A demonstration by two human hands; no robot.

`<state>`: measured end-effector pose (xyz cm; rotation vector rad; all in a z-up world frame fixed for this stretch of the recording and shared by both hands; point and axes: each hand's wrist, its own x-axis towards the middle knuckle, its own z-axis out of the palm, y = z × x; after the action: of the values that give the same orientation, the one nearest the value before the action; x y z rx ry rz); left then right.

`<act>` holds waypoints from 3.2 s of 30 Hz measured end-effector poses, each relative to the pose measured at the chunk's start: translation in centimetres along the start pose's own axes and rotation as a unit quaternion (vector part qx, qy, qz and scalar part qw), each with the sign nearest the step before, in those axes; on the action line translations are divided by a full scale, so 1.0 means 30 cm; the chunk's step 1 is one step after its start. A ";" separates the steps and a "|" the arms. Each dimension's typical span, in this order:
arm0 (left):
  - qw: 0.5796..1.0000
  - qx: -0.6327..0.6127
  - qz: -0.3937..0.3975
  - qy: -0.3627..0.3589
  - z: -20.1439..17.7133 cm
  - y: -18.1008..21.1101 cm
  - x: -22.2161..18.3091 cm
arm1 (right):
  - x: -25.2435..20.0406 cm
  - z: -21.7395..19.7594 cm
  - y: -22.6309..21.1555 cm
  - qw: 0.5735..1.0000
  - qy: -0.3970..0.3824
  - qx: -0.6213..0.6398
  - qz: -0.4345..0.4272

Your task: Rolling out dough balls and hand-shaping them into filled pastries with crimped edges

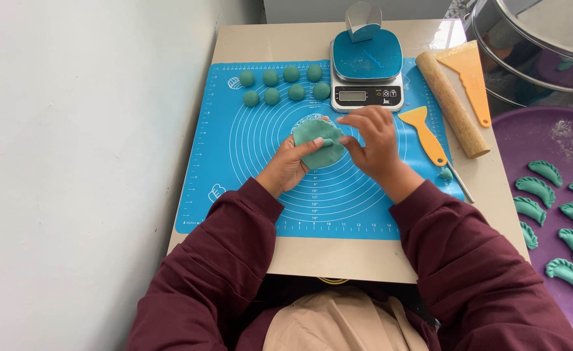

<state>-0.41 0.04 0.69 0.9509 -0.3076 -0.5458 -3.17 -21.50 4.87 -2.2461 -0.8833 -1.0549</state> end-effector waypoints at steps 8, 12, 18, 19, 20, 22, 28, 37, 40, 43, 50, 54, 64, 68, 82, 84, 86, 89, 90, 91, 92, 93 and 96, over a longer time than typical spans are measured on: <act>0.999 -0.044 0.008 -0.015 0.004 0.035 -0.010 | 0.002 0.015 -0.014 0.973 -0.079 -0.100 -0.195; 1.000 -0.028 0.001 -0.004 -0.001 0.033 -0.006 | 0.005 0.022 -0.023 0.982 -0.057 -0.077 -0.163; 1.000 -0.001 -0.019 -0.021 -0.009 0.015 0.004 | 0.000 0.024 -0.025 0.985 -0.040 -0.072 -0.155; 1.000 0.000 -0.019 -0.021 -0.007 0.014 0.002 | -0.004 0.028 -0.028 0.993 -0.022 -0.042 -0.105; 0.999 -0.019 -0.028 -0.042 -0.002 0.010 -0.004 | -0.005 0.033 -0.027 0.993 -0.021 -0.042 -0.105; 0.997 -0.038 -0.037 -0.062 0.007 0.001 -0.004 | -0.005 0.042 -0.027 1.000 -0.007 -0.006 0.029; 0.991 -0.093 -0.064 -0.072 0.001 -0.012 -0.007 | 0.031 -0.020 -0.021 0.981 -0.065 -0.026 -0.181; 0.998 -0.055 0.010 -0.032 -0.021 0.004 -0.001 | 0.006 0.028 -0.039 0.976 -0.056 -0.068 -0.198; 0.999 -0.047 -0.010 -0.026 -0.002 0.017 -0.005 | -0.002 0.043 -0.049 0.990 -0.034 -0.014 -0.133; 0.998 -0.011 -0.032 -0.059 0.014 0.001 -0.005 | -0.002 0.046 -0.053 0.997 -0.011 0.014 -0.076; 0.990 0.082 -0.014 -0.110 0.025 -0.010 -0.012 | -0.004 0.048 -0.052 0.999 -0.017 0.045 0.024; 0.981 0.168 0.007 -0.096 0.036 -0.015 -0.017 | -0.004 0.052 -0.054 0.997 0.001 0.066 0.043; 0.984 0.156 0.014 -0.085 0.018 -0.052 0.001 | -0.012 0.058 -0.045 0.995 0.015 0.074 0.064; 0.985 0.147 0.032 -0.089 0.006 -0.062 0.008 | -0.016 0.064 -0.040 0.994 0.016 0.076 0.072; 0.977 0.193 0.046 -0.078 0.017 -0.063 0.004 | -0.016 0.066 -0.045 0.990 0.013 0.089 0.108; 0.976 0.201 0.048 -0.073 0.022 -0.061 -0.001 | -0.020 0.069 -0.036 0.991 0.020 0.089 0.096; 0.977 0.197 0.044 -0.072 0.026 -0.061 -0.002 | -0.027 0.075 -0.030 0.992 0.025 0.090 0.086; 0.976 0.204 0.042 -0.067 0.029 -0.058 0.000 | -0.031 0.079 -0.025 0.990 0.017 0.104 0.095; 0.974 0.214 0.042 -0.060 0.030 -0.059 -0.001 | -0.033 0.079 -0.026 0.990 0.016 0.103 0.091; 0.974 0.214 0.041 -0.060 0.031 -0.058 -0.001 | -0.032 0.079 -0.026 0.991 0.015 0.102 0.087; 0.973 0.216 0.044 -0.061 0.032 -0.059 -0.001 | -0.032 0.080 -0.026 0.991 0.015 0.103 0.087; 0.972 0.220 0.048 -0.063 0.031 -0.057 0.001 | -0.029 0.081 -0.026 0.991 0.017 0.103 0.088; 0.971 0.228 0.037 -0.066 0.032 -0.056 0.001 | -0.025 0.080 -0.029 0.990 0.021 0.103 0.090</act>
<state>-1.36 -1.41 -0.18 1.3427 -0.6036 -0.4800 -3.05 -19.58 3.04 -2.0792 -0.7200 -0.8836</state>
